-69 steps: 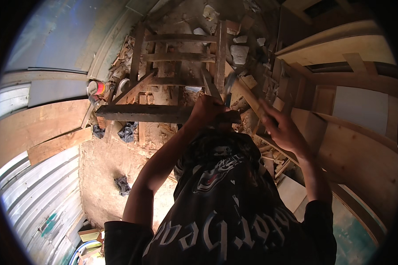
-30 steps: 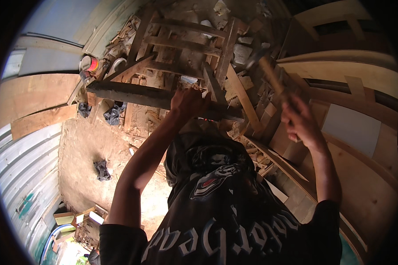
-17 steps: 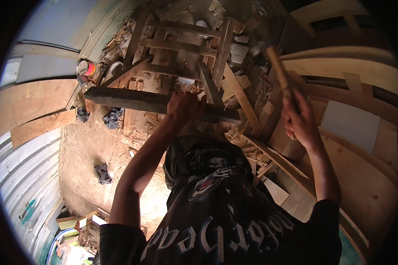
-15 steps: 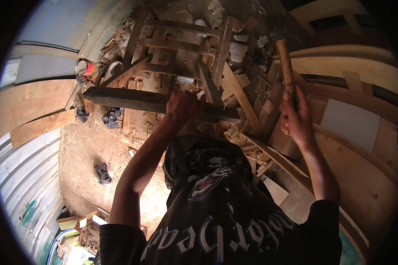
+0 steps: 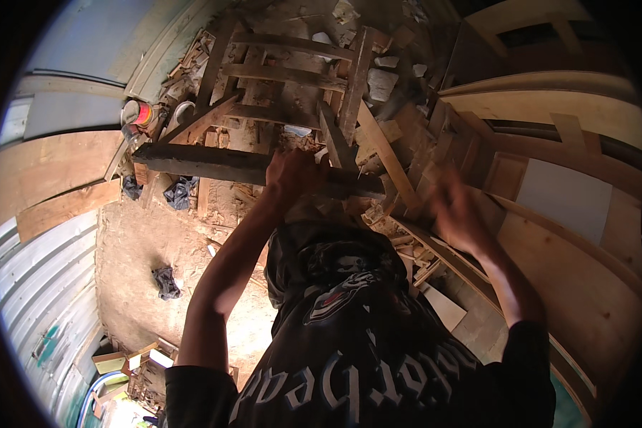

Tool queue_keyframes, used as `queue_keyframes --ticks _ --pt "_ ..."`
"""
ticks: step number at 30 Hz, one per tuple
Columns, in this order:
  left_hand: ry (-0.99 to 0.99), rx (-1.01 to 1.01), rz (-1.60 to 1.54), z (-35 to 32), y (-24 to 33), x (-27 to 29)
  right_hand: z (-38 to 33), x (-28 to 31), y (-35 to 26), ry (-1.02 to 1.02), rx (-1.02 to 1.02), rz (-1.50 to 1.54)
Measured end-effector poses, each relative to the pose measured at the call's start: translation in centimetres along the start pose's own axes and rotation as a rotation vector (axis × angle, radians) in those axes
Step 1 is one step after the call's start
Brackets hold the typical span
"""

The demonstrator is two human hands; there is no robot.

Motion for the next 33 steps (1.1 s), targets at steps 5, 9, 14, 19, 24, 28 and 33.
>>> queue_keyframes --ticks 5,9,14,19,24,28,33 --pt "0.002 -0.086 0.09 0.9 -0.7 -0.8 -1.5 -0.3 -3.0 -0.292 -0.175 -0.105" --pt "0.012 -0.033 0.059 0.7 -0.3 -0.4 0.2 1.2 -2.9 -0.072 -0.381 0.312" --pt "0.252 -0.47 0.029 0.7 -0.5 -3.0 0.7 -0.9 -0.4 -0.05 -0.445 0.431" --pt "0.161 -0.458 -0.247 -0.9 5.4 -4.1 -0.3 -3.7 2.5 -0.097 -0.523 0.55" --pt "0.174 -0.386 -0.239 -1.2 5.5 -4.2 -0.5 -4.3 2.1 -0.096 -0.383 0.55" --pt "0.206 -0.432 -0.277 -1.4 5.2 -3.3 -1.4 -4.3 1.3 -0.076 -0.405 0.515" --pt "0.179 -0.405 -0.315 -1.4 5.2 -3.2 -2.8 -3.9 0.1 -0.117 -0.364 0.331"
Point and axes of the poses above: each hand's wrist, its own z-axis towards the middle knuckle, its own x-axis out of the back of the hand, y = z × x, the point moved 5 cm from there along z, towards the middle knuckle, and after that the axes turned 1 degree about -y, right-handed, at the moved point
